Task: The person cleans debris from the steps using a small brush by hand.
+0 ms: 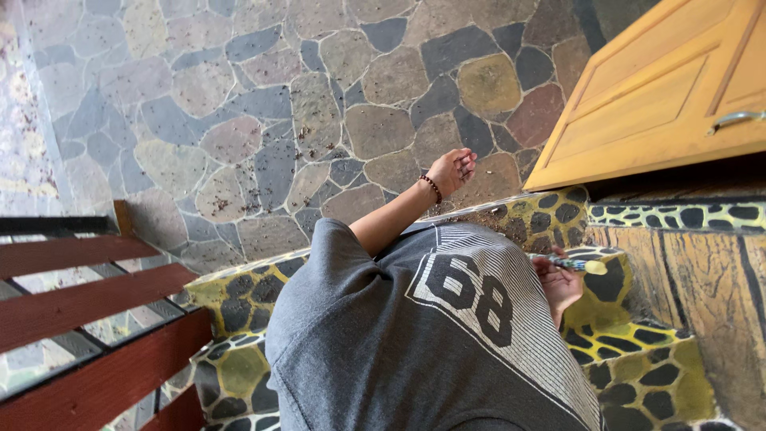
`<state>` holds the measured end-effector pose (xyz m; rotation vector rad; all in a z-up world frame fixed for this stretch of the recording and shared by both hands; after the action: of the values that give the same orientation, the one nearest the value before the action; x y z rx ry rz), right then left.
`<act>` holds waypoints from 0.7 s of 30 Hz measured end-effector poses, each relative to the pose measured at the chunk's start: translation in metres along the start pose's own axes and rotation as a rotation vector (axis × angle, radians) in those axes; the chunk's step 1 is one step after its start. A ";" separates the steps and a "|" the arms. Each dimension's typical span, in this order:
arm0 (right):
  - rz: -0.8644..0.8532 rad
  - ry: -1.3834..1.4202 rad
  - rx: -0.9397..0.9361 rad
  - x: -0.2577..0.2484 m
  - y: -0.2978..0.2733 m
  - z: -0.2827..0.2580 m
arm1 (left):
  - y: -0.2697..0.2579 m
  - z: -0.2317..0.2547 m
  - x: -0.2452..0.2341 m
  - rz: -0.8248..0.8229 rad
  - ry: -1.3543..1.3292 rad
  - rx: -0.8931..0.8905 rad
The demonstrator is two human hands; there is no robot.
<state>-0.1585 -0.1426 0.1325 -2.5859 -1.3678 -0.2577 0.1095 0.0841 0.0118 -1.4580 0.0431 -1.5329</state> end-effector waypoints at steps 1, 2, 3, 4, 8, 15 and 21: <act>-0.049 -0.131 -0.038 0.009 -0.004 -0.009 | 0.003 -0.002 0.000 -0.012 -0.008 -0.009; 0.056 -0.118 0.113 0.006 -0.004 -0.004 | 0.005 -0.005 0.000 -0.024 -0.013 -0.022; 0.161 -0.102 0.264 0.002 -0.002 0.002 | 0.007 -0.006 -0.001 -0.029 -0.009 -0.027; 0.268 -0.081 0.416 -0.003 -0.006 0.011 | 0.009 -0.008 -0.002 -0.034 -0.002 -0.035; 0.058 -0.378 0.389 -0.008 -0.002 0.026 | 0.009 -0.012 -0.004 -0.037 0.031 -0.055; 0.199 -0.695 0.226 -0.064 -0.008 0.030 | 0.009 -0.010 0.004 0.011 0.044 -0.106; 0.455 -0.991 -0.049 -0.090 -0.056 -0.062 | 0.017 -0.006 -0.001 -0.157 0.081 -0.082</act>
<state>-0.2588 -0.1997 0.1756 -3.0681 -0.8686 1.2013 0.1148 0.0722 -0.0015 -1.4921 0.0406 -1.7350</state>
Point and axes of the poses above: each hand's wrist, its own y-axis towards the middle knuckle, its own x-axis out of the palm, z = x × y, the point moved 7 cm from there along y, towards the middle knuckle
